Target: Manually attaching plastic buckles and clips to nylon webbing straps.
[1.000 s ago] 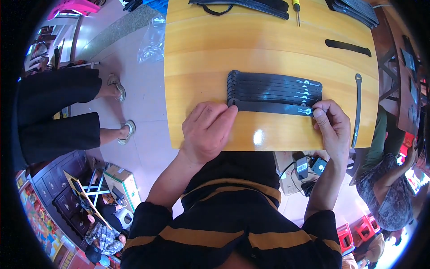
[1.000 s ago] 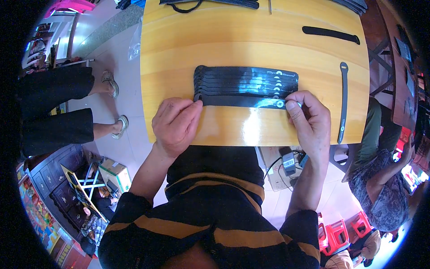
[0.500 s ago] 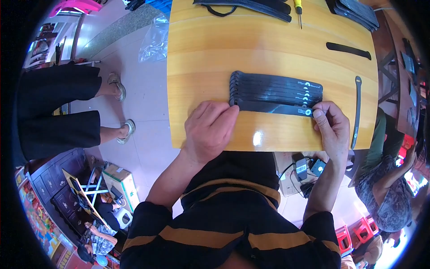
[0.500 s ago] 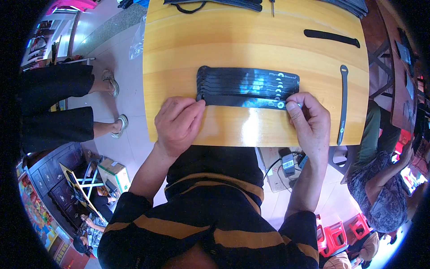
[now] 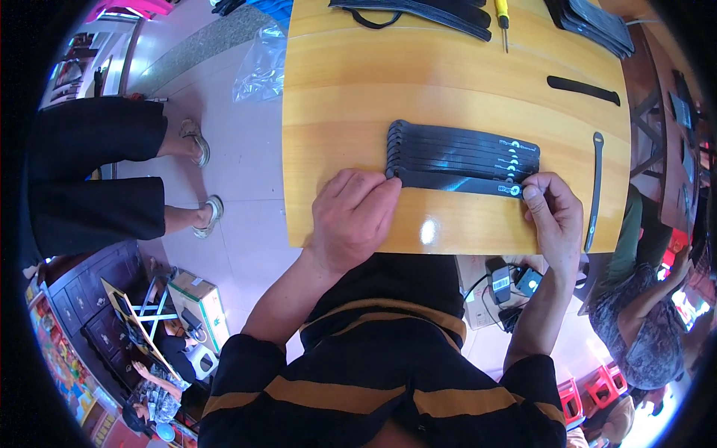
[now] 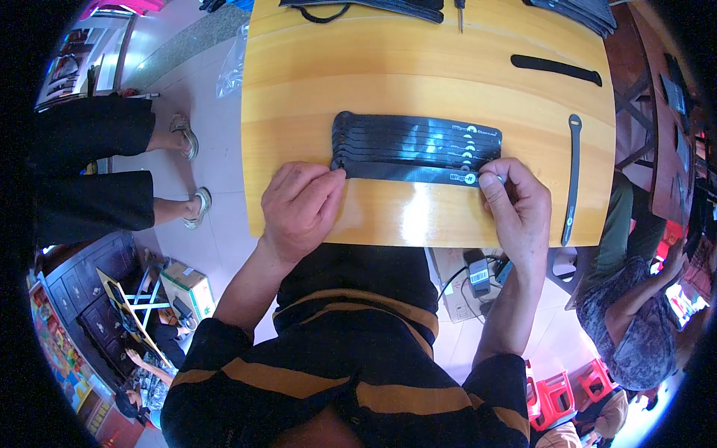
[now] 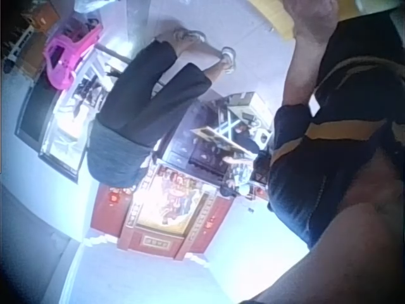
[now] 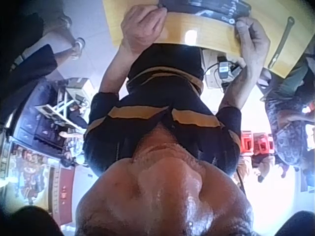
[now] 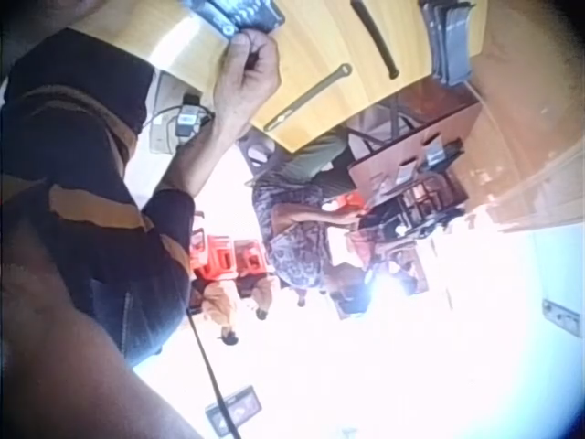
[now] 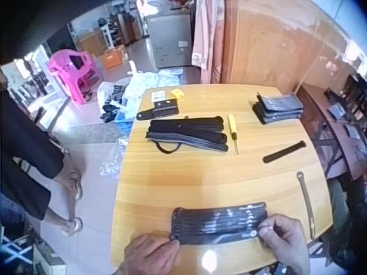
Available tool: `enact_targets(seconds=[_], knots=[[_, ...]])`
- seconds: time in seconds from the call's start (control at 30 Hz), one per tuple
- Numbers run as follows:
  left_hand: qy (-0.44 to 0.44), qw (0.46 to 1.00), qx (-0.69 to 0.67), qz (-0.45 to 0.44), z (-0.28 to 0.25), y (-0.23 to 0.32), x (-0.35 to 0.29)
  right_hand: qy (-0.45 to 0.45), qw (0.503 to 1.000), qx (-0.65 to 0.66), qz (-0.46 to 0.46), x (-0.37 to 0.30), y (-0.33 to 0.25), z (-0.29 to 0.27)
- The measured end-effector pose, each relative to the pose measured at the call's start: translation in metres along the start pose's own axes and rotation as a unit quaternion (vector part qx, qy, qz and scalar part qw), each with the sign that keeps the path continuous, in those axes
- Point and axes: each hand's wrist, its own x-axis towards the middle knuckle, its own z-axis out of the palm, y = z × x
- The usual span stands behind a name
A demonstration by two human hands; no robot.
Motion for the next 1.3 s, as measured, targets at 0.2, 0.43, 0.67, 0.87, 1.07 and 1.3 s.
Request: enact_targets(seconds=[0.2, 0.43, 0.67, 0.87, 1.07, 1.3], knots=[[-0.004, 1.0, 0.006, -0.002, 0.0006, 0.0007, 0.0008, 0.004, 1.0, 0.007, 0.001, -0.0002, 0.001, -0.0003], [-0.014, 1.0, 0.008, -0.007, 0.0007, 0.0003, -0.0012, -0.001, 1.0, -0.001, 0.001, -0.0002, 0.0028, -0.0005], [-0.01, 1.0, 0.01, -0.004, 0.0018, -0.0008, 0.0002, 0.008, 1.0, 0.007, 0.004, 0.0005, -0.0001, 0.0004], [-0.013, 1.0, 0.019, -0.002, 0.0009, -0.0015, 0.001, 0.015, 1.0, 0.004, 0.008, 0.0015, 0.0009, 0.0011], [-0.016, 1.0, 0.006, -0.005, -0.0007, 0.0003, 0.0006, 0.026, 1.0, 0.001, 0.012, 0.0004, 0.001, 0.001], [-0.017, 1.0, 0.015, -0.007, -0.0008, 0.0015, 0.0017, 0.05, 0.999, 0.013, 0.006, -0.0014, 0.0021, 0.0023]])
